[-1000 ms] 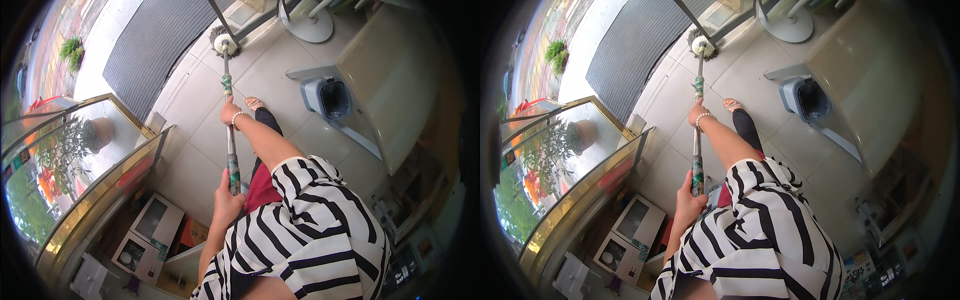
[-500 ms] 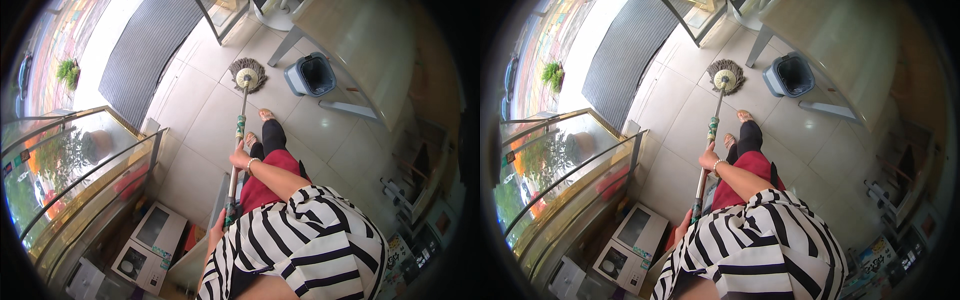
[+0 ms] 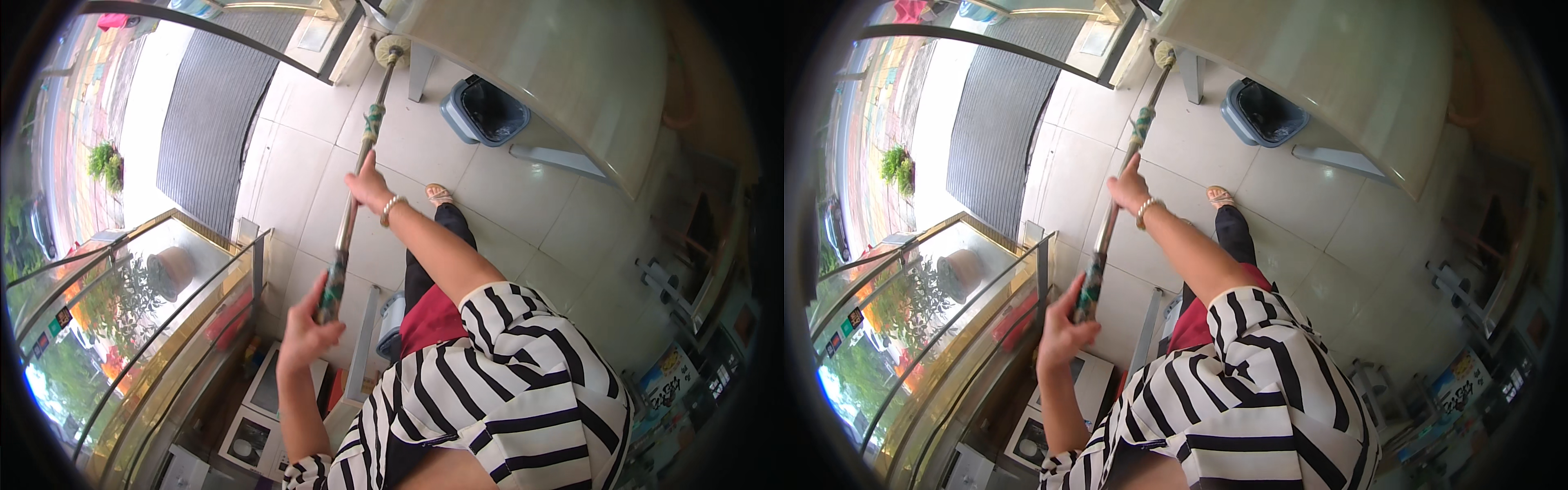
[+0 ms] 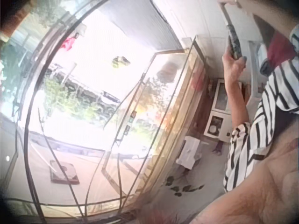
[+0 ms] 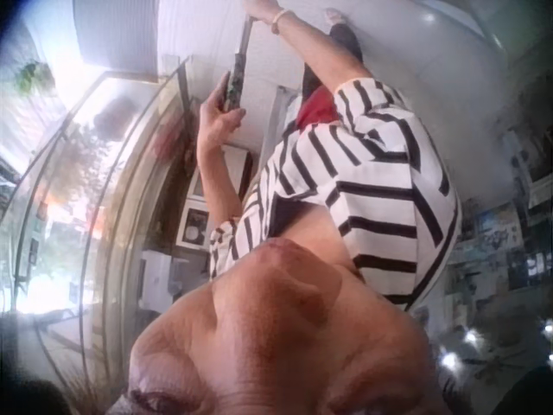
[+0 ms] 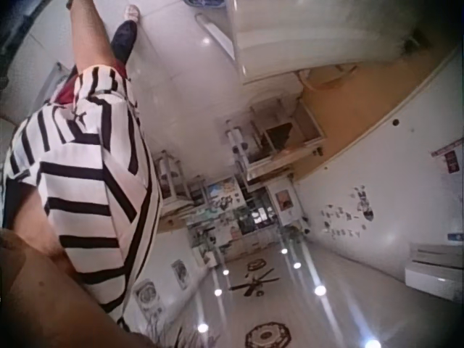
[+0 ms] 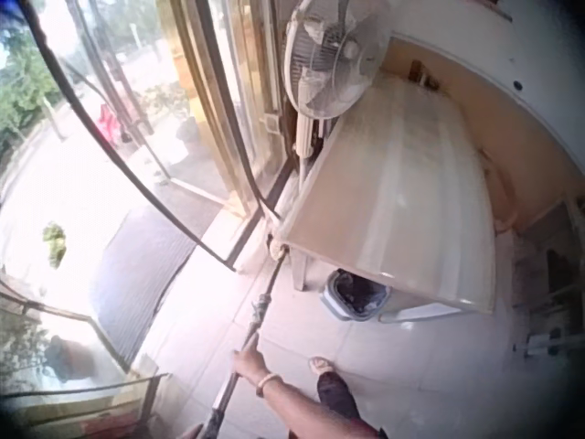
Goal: The person mops the tiled floor of a dining room using a mop, moving the tool in a back-and-forth motion around tables and shifting a chair to reach the floor space beneath it.
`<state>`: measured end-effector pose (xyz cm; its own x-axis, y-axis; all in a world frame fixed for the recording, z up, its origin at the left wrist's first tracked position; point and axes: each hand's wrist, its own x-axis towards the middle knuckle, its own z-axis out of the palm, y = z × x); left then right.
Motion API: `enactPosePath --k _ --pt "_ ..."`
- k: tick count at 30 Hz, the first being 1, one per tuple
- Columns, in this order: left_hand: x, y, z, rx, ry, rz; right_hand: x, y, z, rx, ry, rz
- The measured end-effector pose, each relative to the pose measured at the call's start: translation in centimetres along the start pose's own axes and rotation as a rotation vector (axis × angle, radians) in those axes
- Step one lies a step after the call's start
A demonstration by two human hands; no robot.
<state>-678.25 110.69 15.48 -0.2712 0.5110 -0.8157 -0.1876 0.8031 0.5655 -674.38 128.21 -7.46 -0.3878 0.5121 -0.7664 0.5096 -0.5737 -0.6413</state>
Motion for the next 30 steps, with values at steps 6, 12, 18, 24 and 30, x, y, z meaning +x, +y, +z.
enactPosePath --k 6,12,18,24,30 --pt "8.4 7.7 4.3 0.149 -0.026 -0.112 11.3 -1.6 -5.0 -0.012 0.056 0.220" --pt "3.5 0.6 7.9 0.185 0.104 -0.035 7.9 4.1 -4.4 -0.733 -0.134 0.112" --pt "-4.7 -1.2 8.3 0.060 0.125 -0.235 -1.1 9.7 -1.1 -0.438 -0.206 0.201" --pt "-10.6 -3.8 9.6 0.070 0.281 -0.226 -8.9 9.9 0.0 -0.001 -0.299 0.489" --pt "-11.8 -7.6 11.5 -0.093 0.427 -0.171 -10.4 6.2 -0.4 -0.051 -0.392 0.267"
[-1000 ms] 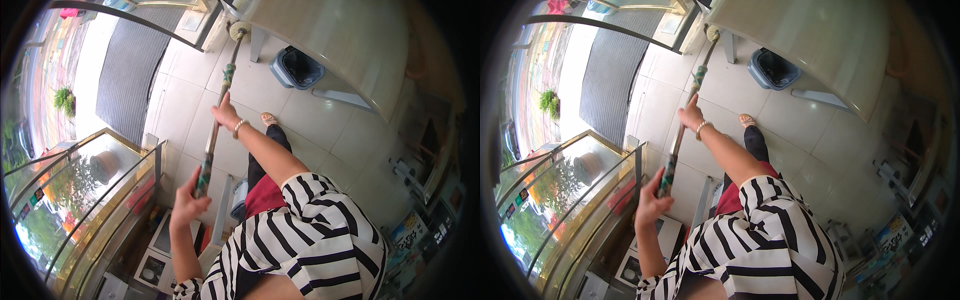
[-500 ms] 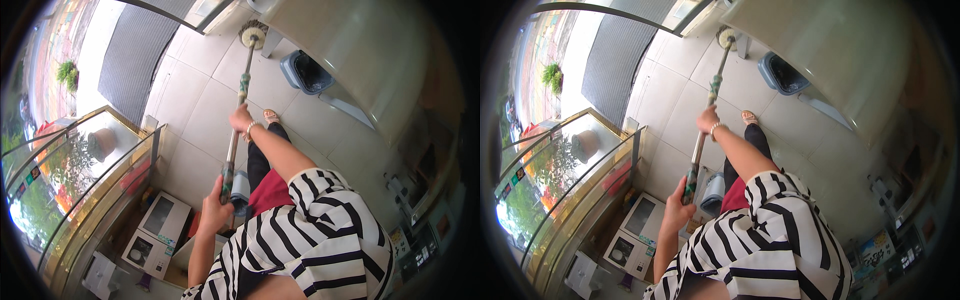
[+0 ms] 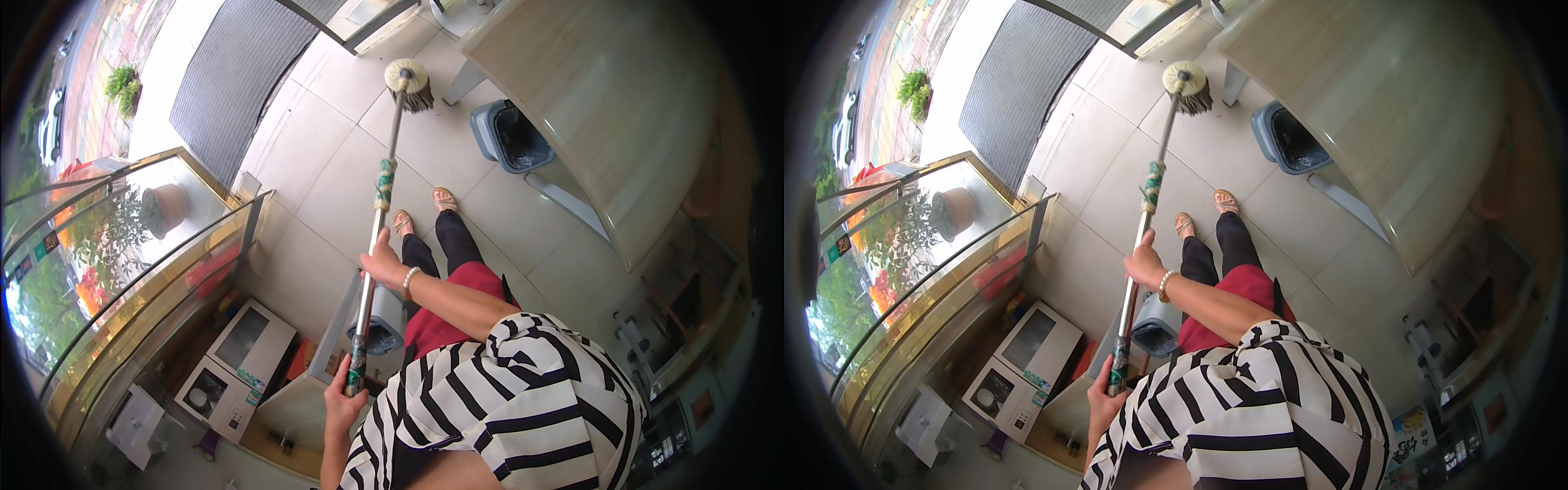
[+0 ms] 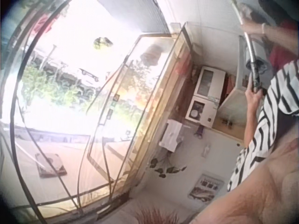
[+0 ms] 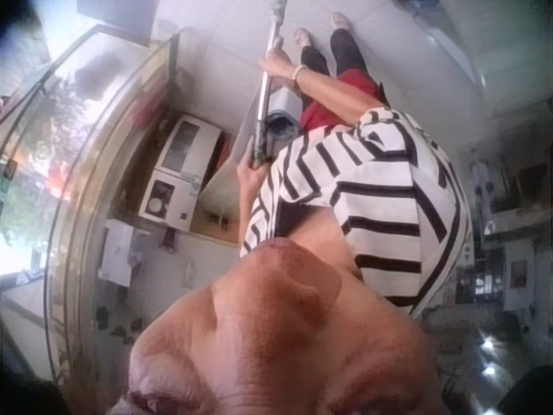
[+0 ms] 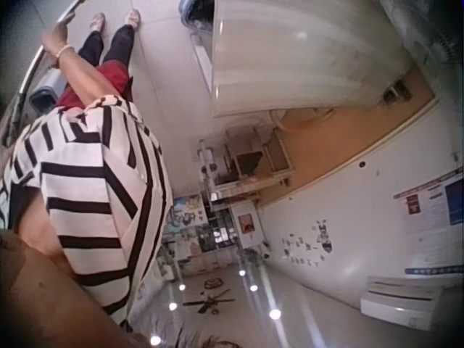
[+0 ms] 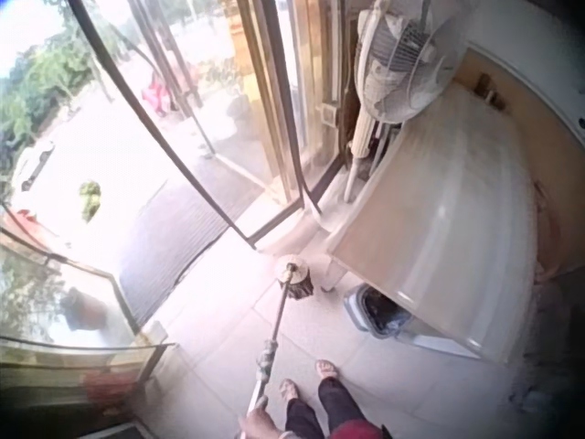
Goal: The person mops the tiled floor of a dining room using a mop, moving the tool in a back-and-forth motion around tables and shifting a chair to reach the floor space beneath it.
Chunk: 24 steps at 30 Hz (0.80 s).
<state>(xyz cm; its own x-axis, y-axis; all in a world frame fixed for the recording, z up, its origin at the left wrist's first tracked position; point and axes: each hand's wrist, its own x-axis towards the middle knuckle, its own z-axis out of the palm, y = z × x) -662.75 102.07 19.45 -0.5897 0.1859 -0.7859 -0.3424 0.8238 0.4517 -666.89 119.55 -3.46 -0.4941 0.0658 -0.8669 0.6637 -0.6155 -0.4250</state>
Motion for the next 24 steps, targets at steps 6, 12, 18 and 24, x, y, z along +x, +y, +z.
enactPosePath --k 6,12,18,24 --pt "8.8 8.1 4.1 -0.472 -0.040 -0.061 8.2 -8.8 -3.7 -0.181 0.040 -0.112" --pt "16.2 14.0 9.9 -0.344 -0.179 -0.080 13.1 -14.6 -7.8 -0.691 0.156 0.060" --pt "9.2 8.4 10.6 -0.186 -0.227 -0.142 11.6 -6.5 -8.7 -0.650 0.205 0.247" --pt "2.9 -0.4 6.8 -0.009 -0.352 0.007 3.8 3.4 -6.4 -0.499 0.150 0.228"
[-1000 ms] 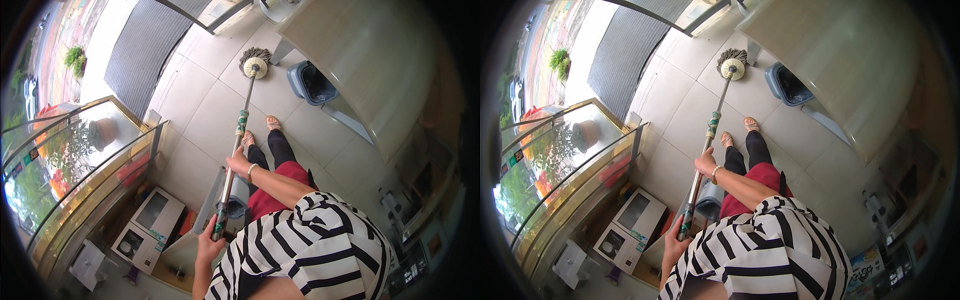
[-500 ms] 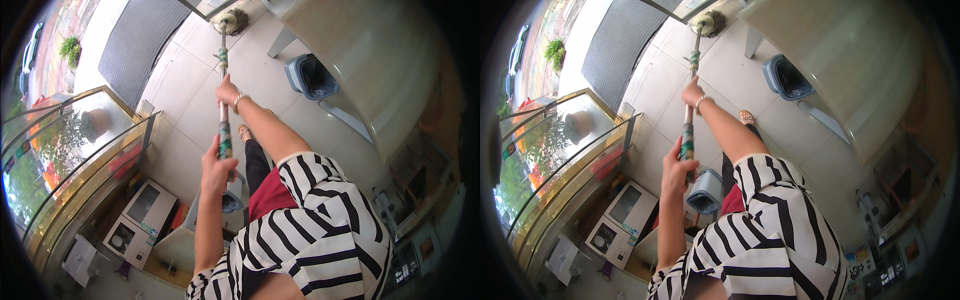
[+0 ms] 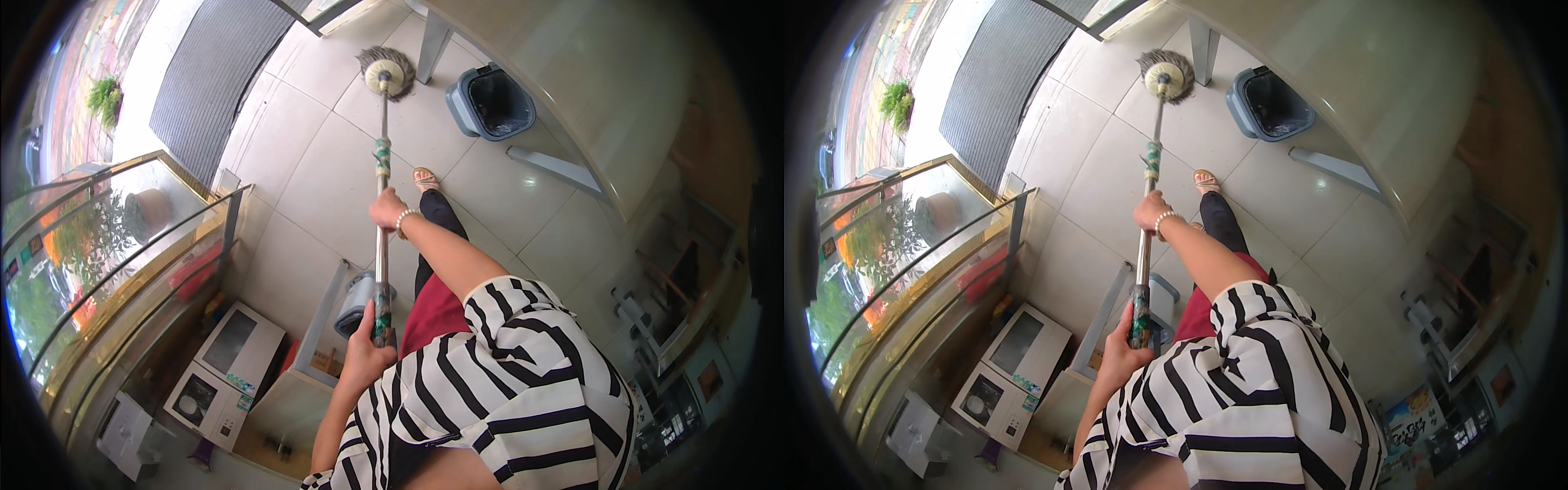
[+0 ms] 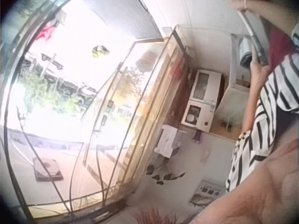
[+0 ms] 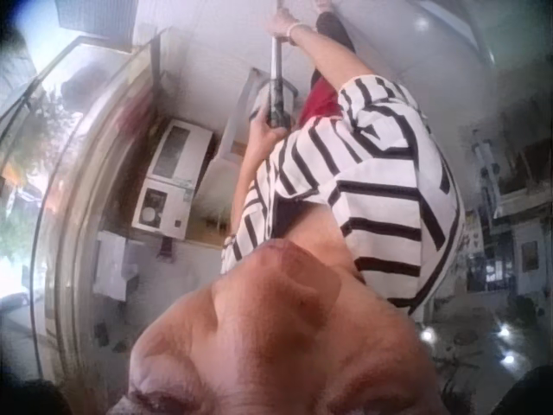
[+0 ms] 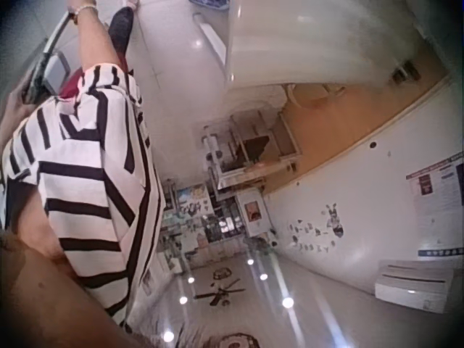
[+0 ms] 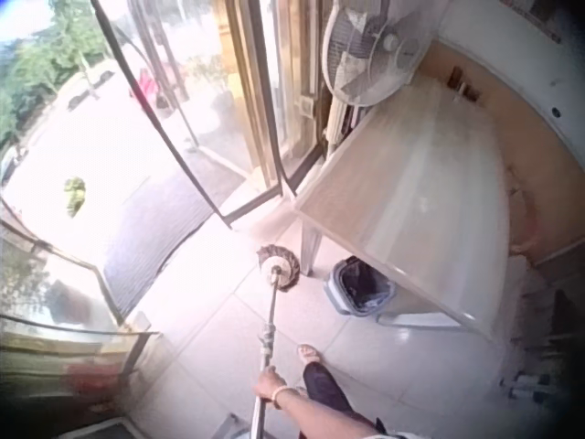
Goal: The person mops the tiled floor of a dining room using a mop, moving the tool in a back-and-forth motion around tables and shifting a chair to reach the floor space beneath it.
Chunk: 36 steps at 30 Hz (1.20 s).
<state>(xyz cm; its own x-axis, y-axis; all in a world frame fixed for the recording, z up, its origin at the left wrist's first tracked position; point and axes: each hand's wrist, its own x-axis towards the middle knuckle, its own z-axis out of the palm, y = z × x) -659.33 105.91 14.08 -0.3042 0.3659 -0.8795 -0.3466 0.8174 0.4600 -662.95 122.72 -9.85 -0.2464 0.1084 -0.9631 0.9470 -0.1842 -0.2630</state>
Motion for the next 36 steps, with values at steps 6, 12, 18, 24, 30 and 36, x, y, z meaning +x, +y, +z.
enactPosePath --k 6,12,18,24,30,36 --pt "-6.4 -9.4 0.1 0.348 -0.028 0.073 0.4 13.3 8.3 -0.099 0.115 -0.096" --pt "-11.1 -14.2 1.3 0.445 0.082 0.019 -6.1 17.6 10.1 0.153 -0.009 -0.139" --pt "-10.2 -11.9 1.0 0.544 -0.051 0.120 -4.6 19.0 9.7 0.369 0.099 -0.178" --pt "-9.5 -7.9 0.7 0.490 -0.142 0.046 -4.7 18.6 7.8 0.493 0.056 -0.158" --pt "-9.4 -4.3 3.5 0.477 -0.026 -0.006 -1.0 20.6 5.1 0.540 -0.027 -0.207" --pt "-11.5 -1.7 7.7 0.359 0.204 -0.046 -7.3 15.0 1.0 0.449 -0.073 -0.299"
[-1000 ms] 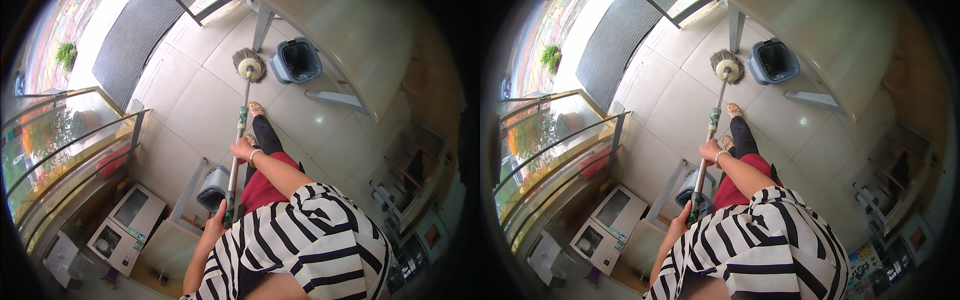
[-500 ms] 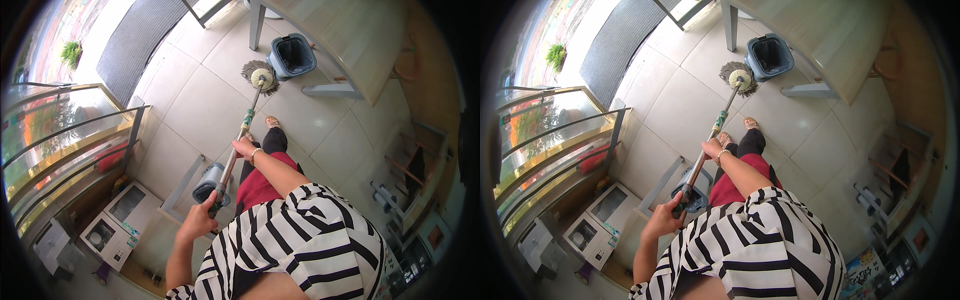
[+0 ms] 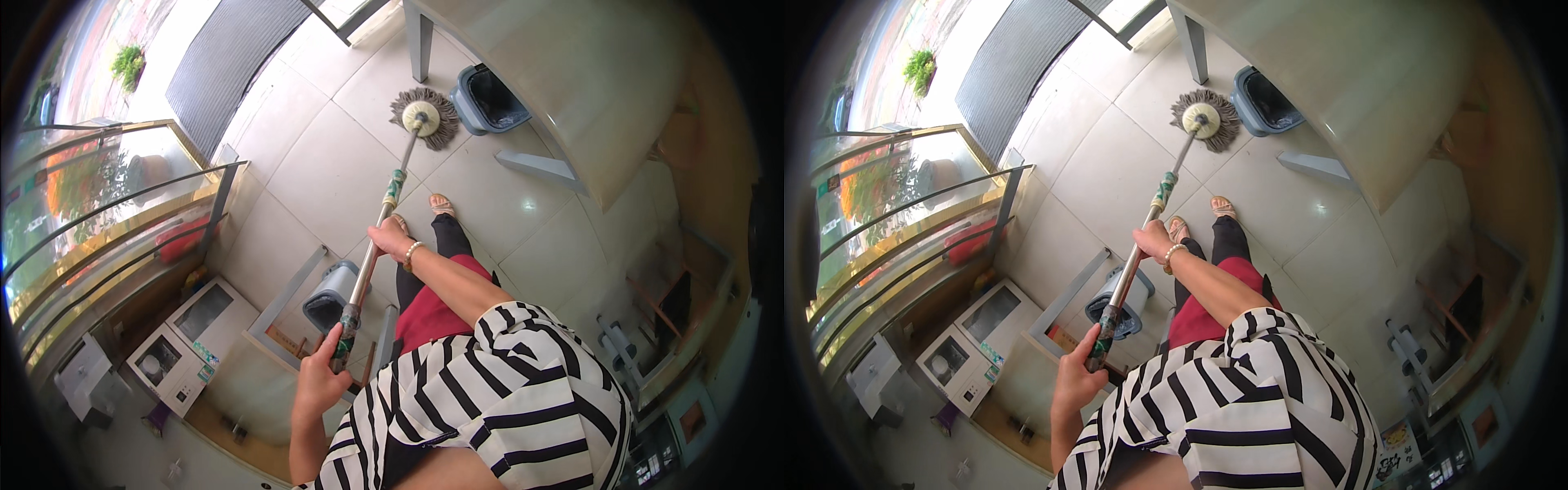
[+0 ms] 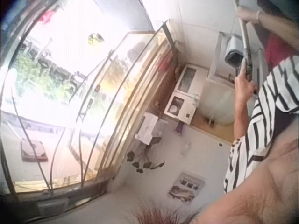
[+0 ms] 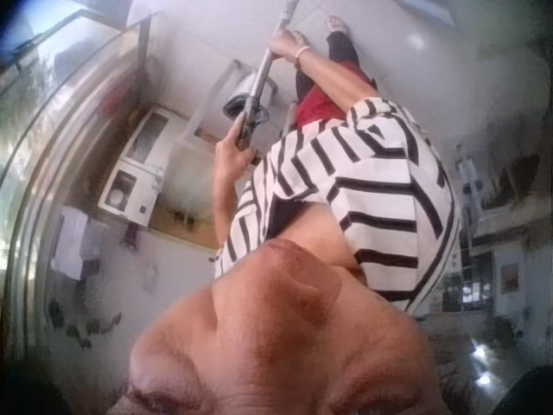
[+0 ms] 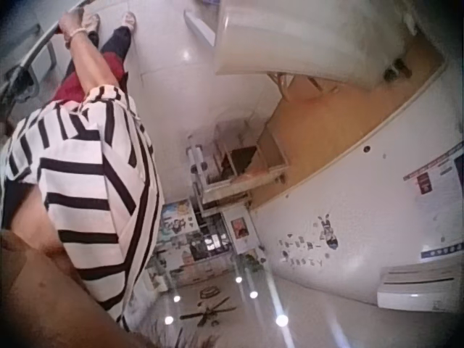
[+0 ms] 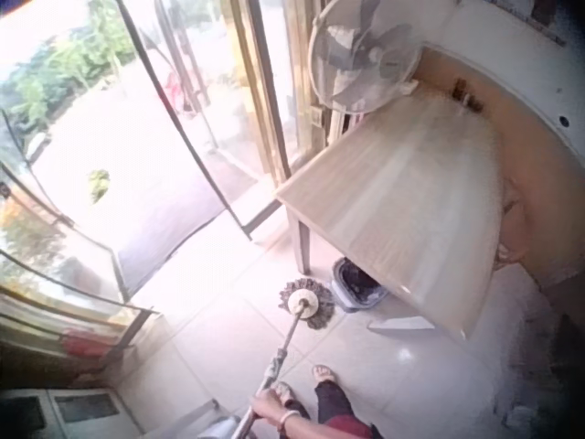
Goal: The person mops the tiled floor of a dining room using a mop, moving the tool in a back-and-forth motion around tables and shifting a chair to reach the floor space beneath it.
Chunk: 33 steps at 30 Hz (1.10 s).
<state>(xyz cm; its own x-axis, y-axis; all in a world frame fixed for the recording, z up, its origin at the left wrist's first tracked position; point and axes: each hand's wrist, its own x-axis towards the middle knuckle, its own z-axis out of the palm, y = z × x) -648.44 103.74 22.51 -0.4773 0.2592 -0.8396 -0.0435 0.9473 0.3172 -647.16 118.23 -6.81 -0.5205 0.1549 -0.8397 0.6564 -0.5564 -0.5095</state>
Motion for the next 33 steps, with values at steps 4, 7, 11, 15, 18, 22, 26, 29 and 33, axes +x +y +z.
enactPosePath --k 4,7,11,15,18,22,26,29,33 --pt "0.2 0.1 1.8 -0.337 0.101 -0.034 2.1 -2.8 0.6 -0.096 -0.069 -0.023" --pt "0.4 2.8 1.3 -0.545 0.131 -0.076 3.5 -5.8 1.1 -0.213 -0.116 -0.082" --pt "4.9 6.9 1.3 -0.748 0.158 -0.053 7.7 -8.3 1.6 -0.213 -0.065 -0.195" --pt "12.7 9.9 3.3 -0.657 0.046 -0.138 8.9 -11.3 0.0 -0.432 -0.138 0.002" --pt "12.6 9.4 8.7 -0.670 0.071 -0.161 9.2 -9.7 -1.7 -0.783 -0.171 0.121" --pt "6.8 6.9 14.4 -0.675 0.032 -0.149 10.1 -2.8 -3.7 -1.064 0.015 0.183" --pt "-0.3 2.1 18.0 -0.588 -0.007 -0.122 5.7 7.2 -5.1 -0.968 -0.149 0.280" --pt "-5.5 -5.7 24.3 -0.682 -0.020 -0.084 -0.4 13.8 -7.2 -1.951 -0.787 -0.373" --pt "-12.5 -12.9 30.3 -0.758 -0.146 -0.127 -7.7 24.3 -10.5 -1.806 -0.852 -0.373"
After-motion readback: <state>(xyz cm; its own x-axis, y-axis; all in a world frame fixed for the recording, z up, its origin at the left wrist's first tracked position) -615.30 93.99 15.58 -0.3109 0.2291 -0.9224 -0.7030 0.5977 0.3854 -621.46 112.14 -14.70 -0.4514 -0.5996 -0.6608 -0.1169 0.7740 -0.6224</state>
